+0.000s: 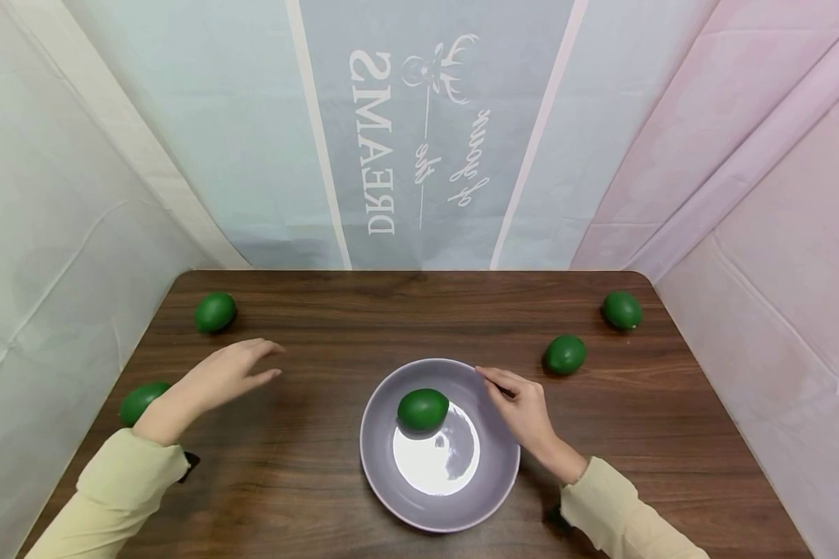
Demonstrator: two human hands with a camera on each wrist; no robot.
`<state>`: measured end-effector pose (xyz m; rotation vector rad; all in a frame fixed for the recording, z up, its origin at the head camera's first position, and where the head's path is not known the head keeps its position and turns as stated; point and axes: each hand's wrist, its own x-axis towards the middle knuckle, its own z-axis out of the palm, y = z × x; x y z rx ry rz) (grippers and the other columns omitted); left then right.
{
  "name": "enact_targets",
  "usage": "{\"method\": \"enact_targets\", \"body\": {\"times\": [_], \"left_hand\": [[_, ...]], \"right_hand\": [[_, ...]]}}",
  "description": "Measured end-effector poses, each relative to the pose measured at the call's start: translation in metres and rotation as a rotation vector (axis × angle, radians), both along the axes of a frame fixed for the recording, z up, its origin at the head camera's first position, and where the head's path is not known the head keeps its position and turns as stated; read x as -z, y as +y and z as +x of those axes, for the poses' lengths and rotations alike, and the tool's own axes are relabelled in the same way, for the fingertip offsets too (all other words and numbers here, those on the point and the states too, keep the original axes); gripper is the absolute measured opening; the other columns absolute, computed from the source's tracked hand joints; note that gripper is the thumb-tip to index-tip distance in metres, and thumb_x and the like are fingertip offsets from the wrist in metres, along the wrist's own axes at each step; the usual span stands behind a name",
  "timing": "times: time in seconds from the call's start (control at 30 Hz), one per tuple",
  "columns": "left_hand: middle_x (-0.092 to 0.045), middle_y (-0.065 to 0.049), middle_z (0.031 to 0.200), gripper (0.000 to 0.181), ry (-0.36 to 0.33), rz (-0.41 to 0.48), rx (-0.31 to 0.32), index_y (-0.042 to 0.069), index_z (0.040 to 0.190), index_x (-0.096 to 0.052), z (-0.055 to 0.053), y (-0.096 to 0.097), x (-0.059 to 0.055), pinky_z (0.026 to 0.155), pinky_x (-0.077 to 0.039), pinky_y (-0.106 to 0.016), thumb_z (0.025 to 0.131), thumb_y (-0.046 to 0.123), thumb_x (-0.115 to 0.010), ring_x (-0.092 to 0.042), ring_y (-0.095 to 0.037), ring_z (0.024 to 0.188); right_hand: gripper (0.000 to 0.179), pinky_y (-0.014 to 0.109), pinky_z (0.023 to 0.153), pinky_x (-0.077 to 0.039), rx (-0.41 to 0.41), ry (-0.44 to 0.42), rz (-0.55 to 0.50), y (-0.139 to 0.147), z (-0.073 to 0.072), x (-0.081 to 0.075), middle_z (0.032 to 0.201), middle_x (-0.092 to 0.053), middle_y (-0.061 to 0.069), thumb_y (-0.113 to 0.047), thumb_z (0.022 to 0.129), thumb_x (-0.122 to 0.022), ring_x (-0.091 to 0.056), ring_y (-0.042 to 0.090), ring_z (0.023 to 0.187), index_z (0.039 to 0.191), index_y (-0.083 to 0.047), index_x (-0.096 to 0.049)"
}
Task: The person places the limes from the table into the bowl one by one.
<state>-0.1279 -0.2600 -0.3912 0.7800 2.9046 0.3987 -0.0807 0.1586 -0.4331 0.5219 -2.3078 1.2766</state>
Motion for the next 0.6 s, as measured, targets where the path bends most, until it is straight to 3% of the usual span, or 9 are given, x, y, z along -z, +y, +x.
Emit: {"method": "enact_targets", "body": {"times": [0.2, 0.37, 0.6], "left_hand": [[-0.060, -0.016, 0.109, 0.035, 0.003, 0.003, -0.012, -0.001, 0.114, -0.057, -0.002, -0.007, -0.001, 0.080, -0.048, -0.046, 0.086, 0.019, -0.063, -0.057, -0.032, 0.101], [-0.059, -0.017, 0.111, 0.035, -0.008, 0.009, -0.039, -0.001, 0.115, -0.057, -0.003, -0.014, -0.003, 0.080, -0.047, -0.047, 0.087, 0.019, -0.062, -0.057, -0.032, 0.101], [-0.058, -0.019, 0.112, 0.036, -0.012, 0.008, -0.057, -0.003, 0.116, -0.056, -0.003, -0.022, -0.005, 0.080, -0.047, -0.048, 0.087, 0.018, -0.061, -0.056, -0.034, 0.102]], "right_hand": [[0.024, 0.009, 0.077, -0.046, -0.004, -0.007, 0.008, 0.011, -0.010, 0.028, 0.091, -0.069, 0.010, 0.010, 0.075, -0.065, -0.065, 0.017, 0.089, 0.095, -0.002, -0.072], [0.023, 0.010, 0.078, -0.046, -0.017, -0.023, 0.005, 0.013, -0.011, 0.029, 0.093, -0.069, 0.010, 0.007, 0.078, -0.064, -0.063, 0.010, 0.091, 0.097, -0.003, -0.072], [0.025, 0.008, 0.076, -0.045, -0.001, -0.002, 0.007, 0.010, -0.010, 0.026, 0.091, -0.069, 0.011, 0.013, 0.074, -0.065, -0.065, 0.021, 0.087, 0.094, -0.001, -0.072]]}}
